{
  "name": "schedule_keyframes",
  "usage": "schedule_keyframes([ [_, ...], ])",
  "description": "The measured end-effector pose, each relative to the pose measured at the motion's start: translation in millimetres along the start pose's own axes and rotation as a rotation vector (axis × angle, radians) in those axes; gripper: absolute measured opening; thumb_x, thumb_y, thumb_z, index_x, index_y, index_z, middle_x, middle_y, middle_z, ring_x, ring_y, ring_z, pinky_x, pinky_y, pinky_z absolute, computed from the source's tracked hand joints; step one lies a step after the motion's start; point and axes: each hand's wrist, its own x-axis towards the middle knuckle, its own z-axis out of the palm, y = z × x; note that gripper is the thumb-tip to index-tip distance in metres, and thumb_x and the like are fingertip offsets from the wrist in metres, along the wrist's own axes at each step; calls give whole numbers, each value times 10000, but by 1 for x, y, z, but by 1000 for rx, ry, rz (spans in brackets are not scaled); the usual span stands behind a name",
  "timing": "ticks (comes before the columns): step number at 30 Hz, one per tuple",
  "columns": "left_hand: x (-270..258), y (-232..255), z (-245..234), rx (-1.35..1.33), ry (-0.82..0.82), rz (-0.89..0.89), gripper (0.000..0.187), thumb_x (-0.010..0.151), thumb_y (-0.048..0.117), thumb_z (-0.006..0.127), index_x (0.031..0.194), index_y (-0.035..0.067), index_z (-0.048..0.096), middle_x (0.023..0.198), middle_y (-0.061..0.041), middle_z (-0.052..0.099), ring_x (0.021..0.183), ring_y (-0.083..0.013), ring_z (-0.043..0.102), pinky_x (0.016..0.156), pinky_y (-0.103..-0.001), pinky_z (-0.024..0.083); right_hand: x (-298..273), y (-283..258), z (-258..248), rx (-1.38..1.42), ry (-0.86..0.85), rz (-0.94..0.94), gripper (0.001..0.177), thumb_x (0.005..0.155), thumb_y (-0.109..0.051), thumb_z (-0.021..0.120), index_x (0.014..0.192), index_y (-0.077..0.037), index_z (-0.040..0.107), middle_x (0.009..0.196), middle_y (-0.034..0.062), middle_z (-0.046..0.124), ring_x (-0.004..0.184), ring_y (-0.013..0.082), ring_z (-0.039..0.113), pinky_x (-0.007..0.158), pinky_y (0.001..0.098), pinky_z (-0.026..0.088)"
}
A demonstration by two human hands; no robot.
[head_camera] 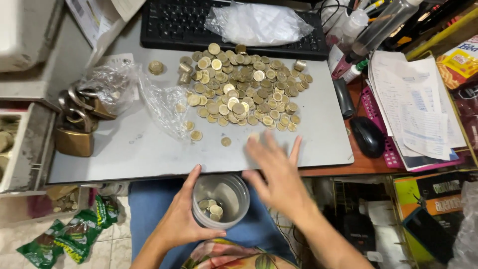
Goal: The person counts coins from a cash register drawer and transfers them into a plastic container. They then pour coins from a green snack packet onto the table and use a stapler to seal the packet.
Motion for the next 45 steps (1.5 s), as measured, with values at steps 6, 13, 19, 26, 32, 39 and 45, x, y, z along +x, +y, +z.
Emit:
schedule_keyframes([
  [6, 2, -5, 1, -13, -2, -26, 1594, 393, 444, 1089, 1609, 56, 134, 1689, -160, 265, 1532, -289, 332, 1226, -396, 253, -12, 8, -7, 381, -62, -86, 554, 1034, -458, 489, 1519, -191, 465, 1581, 46, 495, 1545, 310, 377, 1214, 727, -158],
  [13, 1, 1, 1, -34, 3, -88, 1609, 381, 403, 1106, 1620, 106, 123, 1697, -131, 262, 1537, -274, 321, 1220, -389, 257, 11, 19, -7, 15, -55, 64, 691, 997, -599, 383, 1500, -132, 472, 1590, 40, 448, 1529, 322, 251, 1167, 738, -120],
  [19, -1, 2, 1, -27, -20, -113, 1605, 381, 462, 1077, 1626, 133, 118, 1646, -118, 369, 1459, -258, 451, 1172, -387, 343, -4, 33, -2, 0, 22, 91, 694, 985, -566, 498, 1558, -188, 397, 1651, 48, 373, 1570, 273, 210, 1166, 743, -155],
  [26, 2, -5, 5, -19, 16, -102, 1638, 348, 448, 1100, 1620, 102, 127, 1624, -120, 395, 1440, -234, 473, 1174, -369, 341, -3, 25, -2, 40, 89, -5, 478, 977, -482, 552, 1333, -176, 642, 1447, 74, 597, 1454, 311, 437, 1162, 779, -75],
  [32, -1, -8, 6, -17, 25, -56, 1612, 365, 481, 1079, 1613, 76, 141, 1636, -165, 366, 1492, -277, 404, 1198, -395, 304, -1, 10, 7, 84, 75, -57, 489, 995, -441, 571, 1372, -131, 590, 1405, 121, 597, 1407, 340, 491, 1197, 746, 21],
  [39, 2, -7, 4, -24, 5, -122, 1626, 343, 440, 1102, 1617, 103, 150, 1616, -125, 407, 1447, -237, 466, 1175, -366, 344, -8, -4, -10, 403, 33, -302, 495, 1030, -462, 479, 1169, -46, 708, 1319, 107, 680, 1283, 305, 591, 1134, 596, 269],
  [45, 2, -6, 3, -8, 17, -72, 1613, 359, 434, 1101, 1616, 89, 151, 1629, -138, 390, 1473, -261, 434, 1188, -379, 322, -5, 54, -17, 103, -32, 134, 656, 1034, -478, 448, 1551, -78, 387, 1642, 138, 353, 1529, 299, 309, 1247, 638, 35],
])
